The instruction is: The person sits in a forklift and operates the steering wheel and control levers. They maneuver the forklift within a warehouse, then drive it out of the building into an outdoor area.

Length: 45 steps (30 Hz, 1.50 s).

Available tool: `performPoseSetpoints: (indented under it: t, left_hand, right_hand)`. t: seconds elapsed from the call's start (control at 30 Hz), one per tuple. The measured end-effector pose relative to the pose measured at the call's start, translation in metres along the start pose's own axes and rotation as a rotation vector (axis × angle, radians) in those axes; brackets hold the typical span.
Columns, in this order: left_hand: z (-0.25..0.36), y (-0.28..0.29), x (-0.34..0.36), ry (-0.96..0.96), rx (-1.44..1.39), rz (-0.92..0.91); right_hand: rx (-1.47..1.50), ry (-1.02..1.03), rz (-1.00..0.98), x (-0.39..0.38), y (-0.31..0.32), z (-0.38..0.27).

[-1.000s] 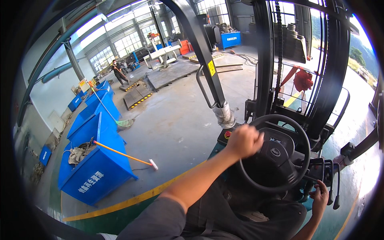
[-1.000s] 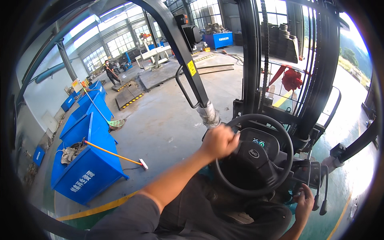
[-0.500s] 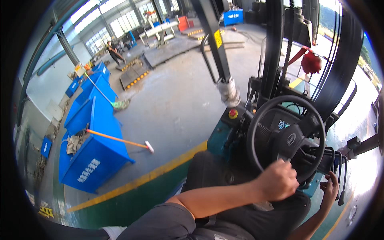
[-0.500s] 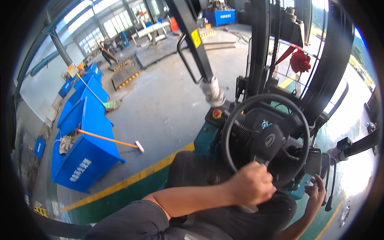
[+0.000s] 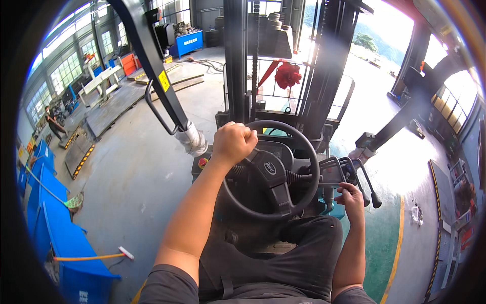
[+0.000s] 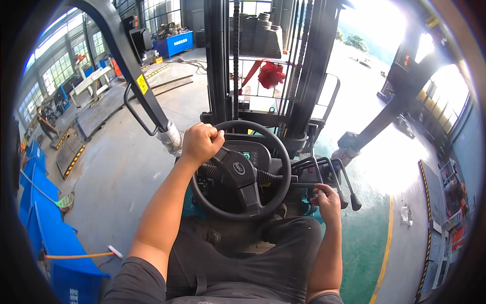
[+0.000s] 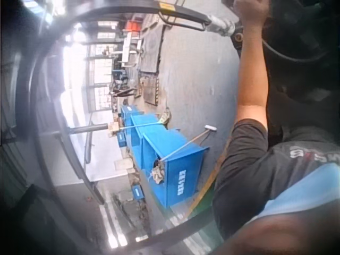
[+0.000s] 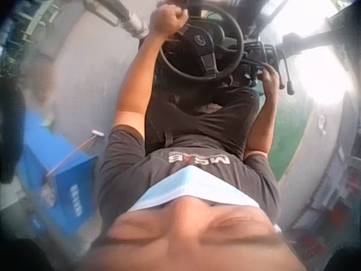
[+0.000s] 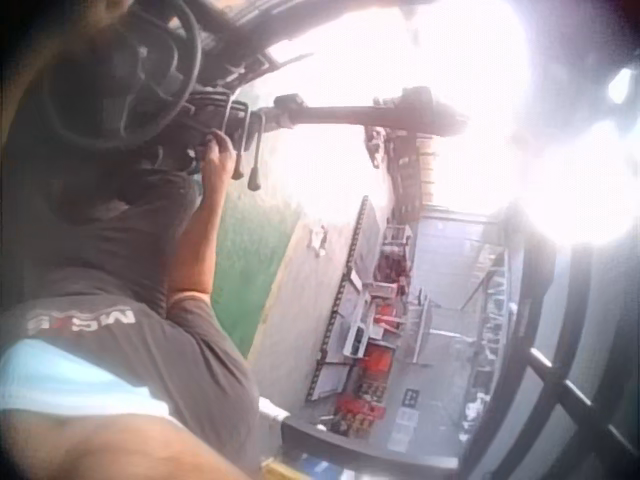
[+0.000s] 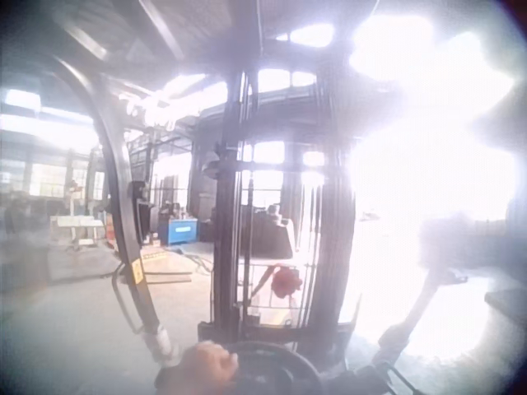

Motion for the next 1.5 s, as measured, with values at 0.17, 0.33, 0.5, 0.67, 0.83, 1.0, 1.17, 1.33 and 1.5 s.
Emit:
performPoseSetpoints:
  t: [0.17,0.33,0.5,0.67,0.83,1.0,1.17,1.33,1.5]
  left_hand:
    - [-0.025,-0.032,0.014,-0.05,-0.054,0.012]
    - [-0.053,-0.049,0.024,-0.084,-0.12,0.113]
    - [-0.083,-0.079,0.038,-0.069,-0.097,0.042]
    - [-0.101,-0.134,0.078,-0.038,-0.036,-0.073]
    - [-0.111,-0.2,0.122,-0.047,-0.042,-0.096]
    - [-0.114,-0.243,0.142,-0.101,-0.08,-0.069]
    - [-0.126,-0.279,0.16,-0.131,-0.12,-0.096]
    - [-0.138,-0.327,0.193,-0.162,-0.13,-0.137]
    - [-0.101,-0.373,0.216,-0.271,-0.155,-0.212]
  right_hand:
    - [0.017,-0.011,0.037,0.019,-0.02,0.011]
    - [0.015,0.0,0.046,0.053,-0.039,0.021]
    - [-0.022,-0.005,0.044,0.079,-0.064,0.038]
    - [-0.065,-0.016,0.07,0.11,-0.085,0.05]
    - [0.024,-0.04,0.09,0.156,-0.116,0.07]
    - [0.038,-0.028,0.096,0.188,-0.133,0.087]
    - [0.054,-0.049,0.149,0.219,-0.152,0.101]
    - [0.068,-0.006,0.137,0.271,-0.175,0.103]
    - [0.061,-0.005,0.135,0.329,-0.184,0.098]
Point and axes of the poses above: each hand's wrist, its own x-axis towards the middle knuckle, its own y-axis out of the back of the hand, z = x × y, the point moved 10 cm from there along x, towards the middle knuckle, and after that the axes turned 13 degrees about x, right-handed, at the moved point
